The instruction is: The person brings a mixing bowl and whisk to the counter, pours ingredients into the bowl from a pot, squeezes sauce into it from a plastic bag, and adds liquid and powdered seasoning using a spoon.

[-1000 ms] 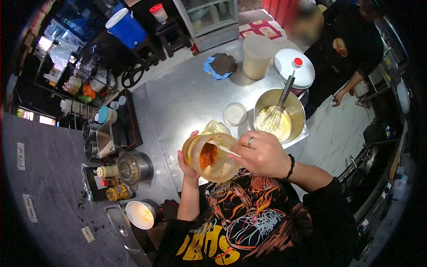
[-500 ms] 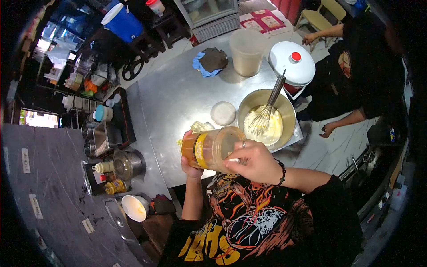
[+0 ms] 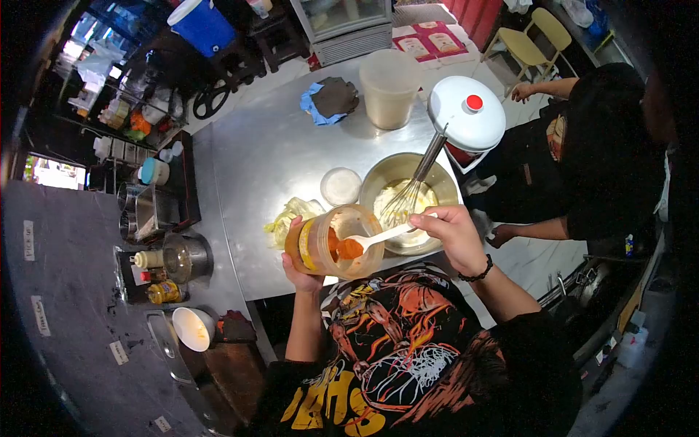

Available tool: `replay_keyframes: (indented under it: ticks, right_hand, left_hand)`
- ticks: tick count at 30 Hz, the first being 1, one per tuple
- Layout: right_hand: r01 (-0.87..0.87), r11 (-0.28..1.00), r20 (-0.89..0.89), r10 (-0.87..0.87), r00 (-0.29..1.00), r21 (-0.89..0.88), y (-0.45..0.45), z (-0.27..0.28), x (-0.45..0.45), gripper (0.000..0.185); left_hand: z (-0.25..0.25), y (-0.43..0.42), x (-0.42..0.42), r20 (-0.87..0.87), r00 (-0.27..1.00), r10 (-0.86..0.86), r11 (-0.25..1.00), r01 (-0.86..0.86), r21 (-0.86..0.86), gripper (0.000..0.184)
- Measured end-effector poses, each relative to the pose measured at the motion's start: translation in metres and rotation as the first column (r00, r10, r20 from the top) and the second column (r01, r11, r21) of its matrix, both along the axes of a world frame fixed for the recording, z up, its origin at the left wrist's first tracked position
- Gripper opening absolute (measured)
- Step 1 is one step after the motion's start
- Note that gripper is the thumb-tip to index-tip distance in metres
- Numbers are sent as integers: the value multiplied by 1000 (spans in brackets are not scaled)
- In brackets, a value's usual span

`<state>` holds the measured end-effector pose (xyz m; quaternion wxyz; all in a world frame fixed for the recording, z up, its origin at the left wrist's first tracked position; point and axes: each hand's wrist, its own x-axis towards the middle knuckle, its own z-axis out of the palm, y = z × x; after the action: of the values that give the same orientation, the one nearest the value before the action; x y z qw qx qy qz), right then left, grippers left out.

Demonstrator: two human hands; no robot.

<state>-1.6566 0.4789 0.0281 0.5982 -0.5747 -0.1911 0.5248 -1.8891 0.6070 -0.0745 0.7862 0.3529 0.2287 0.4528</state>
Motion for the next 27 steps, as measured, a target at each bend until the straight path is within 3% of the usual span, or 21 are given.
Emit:
replay_keyframes:
  ticks: [5, 8, 13, 15, 16, 18, 19, 21, 23, 25, 27]
  right_hand:
    - [90, 995, -30, -91, 995, -32, -16, 1, 22, 16]
    - [241, 970, 154, -236, 959, -13, -29, -10, 38, 15]
    - [204, 979, 386, -197, 901, 24, -53, -29, 55, 11]
    - [156, 985, 581, -167, 797, 70, -59, -40, 56, 11]
    - [156, 985, 581, -166, 797, 68, -63, -40, 54, 11]
    - [22, 999, 792, -53, 608, 50, -65, -31, 49, 8]
    - [23, 999, 793, -51, 608, 46, -65, -32, 49, 8]
    - [-233, 959, 942, -79, 327, 162, -65, -34, 51, 12]
    - [-264, 958, 952, -29, 304, 114, -67, -30, 51, 14]
    - [-333, 942, 987, 20, 158, 34, -69, -29, 53, 15]
    - [-322, 946, 987, 30, 159, 23, -69, -27, 55, 15]
  left_hand:
    - [-16, -5, -1, 10, 999, 35, 998, -34, -55, 80]
    - [-23, -4, -7, 0, 997, 78, 996, -78, -51, 73]
    - [-24, -1, -13, -19, 993, 115, 991, -116, -71, 75]
    - [-27, 0, -16, -35, 993, 113, 991, -115, -66, 75]
    - [-28, 1, -17, -36, 993, 112, 991, -114, -69, 75]
    - [-31, 1, -19, -31, 991, 131, 990, -133, -53, 74]
    - [-34, 1, -21, -31, 991, 130, 990, -132, -56, 74]
    - [-38, 1, -23, 13, 992, 125, 985, -123, -118, 74]
    - [-39, 1, -23, -3, 993, 122, 986, -121, -113, 74]
    - [-39, 1, -23, -20, 993, 119, 987, -121, -108, 74]
    - [-38, 2, -23, -42, 992, 121, 988, -125, -96, 75]
